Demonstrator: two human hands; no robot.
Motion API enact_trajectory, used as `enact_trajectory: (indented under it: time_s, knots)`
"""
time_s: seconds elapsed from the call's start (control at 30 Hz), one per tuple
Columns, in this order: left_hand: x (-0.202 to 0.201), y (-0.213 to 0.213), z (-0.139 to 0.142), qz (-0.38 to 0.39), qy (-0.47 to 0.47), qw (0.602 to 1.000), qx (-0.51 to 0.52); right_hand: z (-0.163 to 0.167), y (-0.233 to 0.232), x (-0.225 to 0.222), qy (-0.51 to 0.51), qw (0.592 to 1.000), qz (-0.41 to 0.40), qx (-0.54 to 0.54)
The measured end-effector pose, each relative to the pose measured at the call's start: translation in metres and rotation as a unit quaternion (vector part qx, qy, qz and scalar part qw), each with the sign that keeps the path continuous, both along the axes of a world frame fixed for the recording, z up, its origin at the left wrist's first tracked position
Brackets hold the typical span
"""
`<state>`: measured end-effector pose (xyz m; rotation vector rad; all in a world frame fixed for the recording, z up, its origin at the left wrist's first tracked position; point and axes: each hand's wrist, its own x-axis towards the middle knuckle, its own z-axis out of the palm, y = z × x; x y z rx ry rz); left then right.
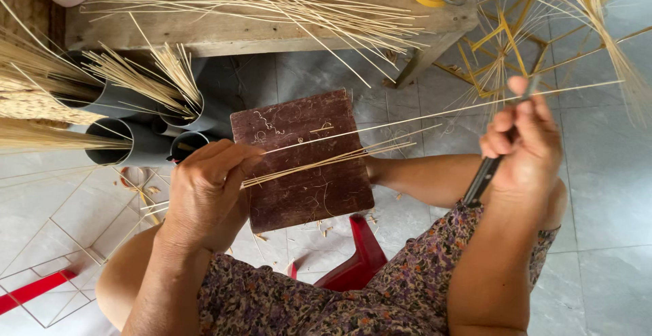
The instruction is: The person sits on a low stool and uses a small knife to split and shave thin bamboo strips from long bamboo sticks, drawing the blade along each strip to thin it and setting finished strips aside while working through the bundle one at a time.
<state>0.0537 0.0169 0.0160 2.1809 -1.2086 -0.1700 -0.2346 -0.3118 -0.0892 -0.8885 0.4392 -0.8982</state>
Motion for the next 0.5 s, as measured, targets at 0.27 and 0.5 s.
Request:
enact_trajectory:
  time_s: [0.27, 0.5]
  knots:
    - [0.018, 0.011, -0.013, 0.046, -0.068, 0.996, -0.015, -0.022, -0.054, -0.063, -0.126, 0.983, -0.118, 0.059]
    - [0.0, -0.011, -0.038, 0.076, 0.179, 0.977, -0.09, 0.005, 0.015, 0.008, -0.006, 0.999, -0.046, -0.004]
